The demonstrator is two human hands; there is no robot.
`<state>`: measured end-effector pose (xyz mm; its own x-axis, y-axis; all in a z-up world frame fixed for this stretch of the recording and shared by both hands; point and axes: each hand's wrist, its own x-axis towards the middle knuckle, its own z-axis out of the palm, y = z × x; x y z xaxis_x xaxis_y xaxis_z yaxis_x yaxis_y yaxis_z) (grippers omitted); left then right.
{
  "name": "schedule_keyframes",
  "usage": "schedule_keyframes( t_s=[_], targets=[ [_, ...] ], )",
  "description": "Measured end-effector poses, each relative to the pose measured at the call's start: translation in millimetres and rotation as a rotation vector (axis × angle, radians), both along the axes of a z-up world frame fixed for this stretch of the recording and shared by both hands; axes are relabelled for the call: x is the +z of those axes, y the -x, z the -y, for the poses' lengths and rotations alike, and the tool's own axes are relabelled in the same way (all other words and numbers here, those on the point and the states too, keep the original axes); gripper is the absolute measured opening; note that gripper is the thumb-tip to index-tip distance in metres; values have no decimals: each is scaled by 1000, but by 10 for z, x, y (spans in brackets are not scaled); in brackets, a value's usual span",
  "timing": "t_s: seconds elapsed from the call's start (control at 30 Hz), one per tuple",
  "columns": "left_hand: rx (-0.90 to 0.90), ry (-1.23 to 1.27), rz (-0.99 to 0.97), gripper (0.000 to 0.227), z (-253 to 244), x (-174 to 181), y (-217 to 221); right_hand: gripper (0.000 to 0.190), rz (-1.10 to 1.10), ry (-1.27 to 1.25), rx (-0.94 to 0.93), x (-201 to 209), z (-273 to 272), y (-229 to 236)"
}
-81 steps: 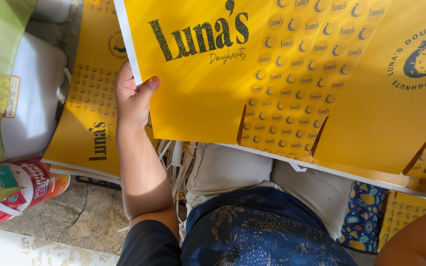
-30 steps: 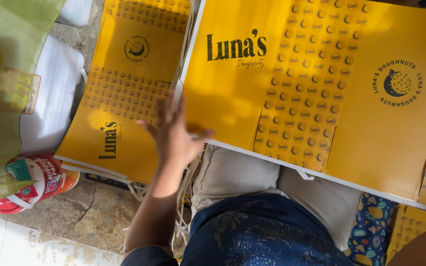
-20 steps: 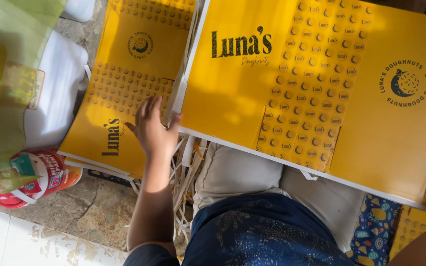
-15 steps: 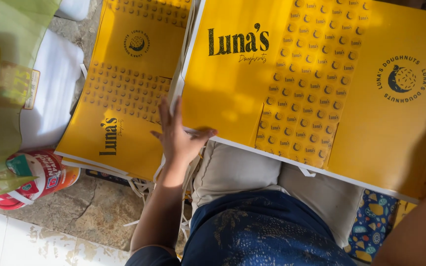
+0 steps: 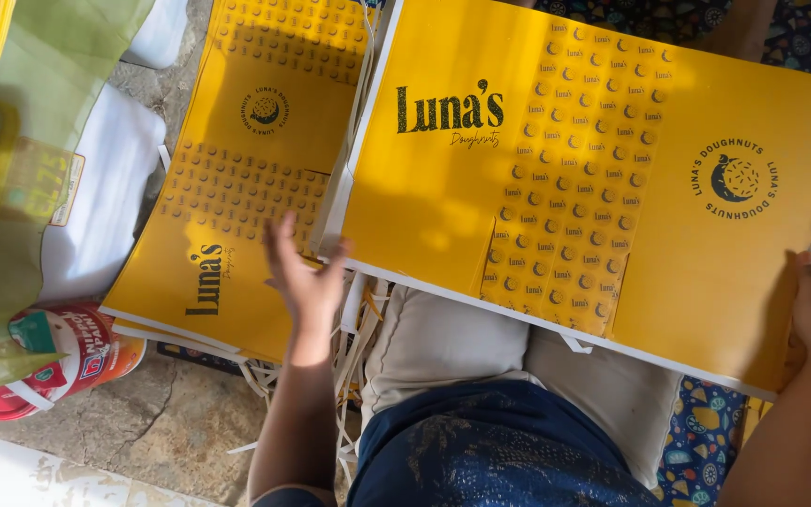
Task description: Sorting and preparing printed yellow paper sheets and adhesive strips for packaging assembly
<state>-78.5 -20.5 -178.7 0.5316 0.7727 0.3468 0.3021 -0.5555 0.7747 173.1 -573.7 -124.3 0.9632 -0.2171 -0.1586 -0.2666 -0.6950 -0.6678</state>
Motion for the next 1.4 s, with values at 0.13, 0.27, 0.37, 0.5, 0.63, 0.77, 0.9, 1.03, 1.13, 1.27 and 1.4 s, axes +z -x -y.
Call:
schedule_keyframes(
  t_s=[0.13, 0.27, 0.37, 0.5, 0.63, 0.77, 0.9, 1.03, 1.13, 1.27, 1.4],
  targets=[
    [181, 40, -116, 57, 41, 232, -5, 49, -25, -55, 22, -406, 322, -184],
    [-118, -312, -525, 62, 883, 513, 24, 69, -152, 3, -156, -875, 709, -339],
    [-453, -561, -526, 81, 1326, 455, 170, 70, -199, 49, -175, -505, 413, -217],
    [-295, -731, -533, 93, 1179, 296, 94, 61, -223, -42, -63, -787, 683, -362],
    [-203, -454, -569, 81, 685, 378, 138, 58, -99, 41, -85, -144, 148, -51],
    [-17, -247, -714, 86, 264, 431, 34, 46, -1, 83, -9, 208, -128, 76],
    [-53, -397, -537, 76, 256, 471, -228, 60, -124, 35, -149, 145, 103, -25],
    [-252, -298, -583, 81, 168, 585, -654, 39, -102, -129, -190, -1113, 1563, -464],
    [-290, -135, -745, 88, 54, 714, -922, 35, 31, -189, 9, -970, 1548, -319],
    [-342, -101, -561, 86, -153, 642, -1171, 66, -201, -6, -352, -491, 1057, -11],
    [-379, 19, -363, 98, -412, 476, -1362, 63, -193, -55, -384, -269, 825, 59]
  ],
)
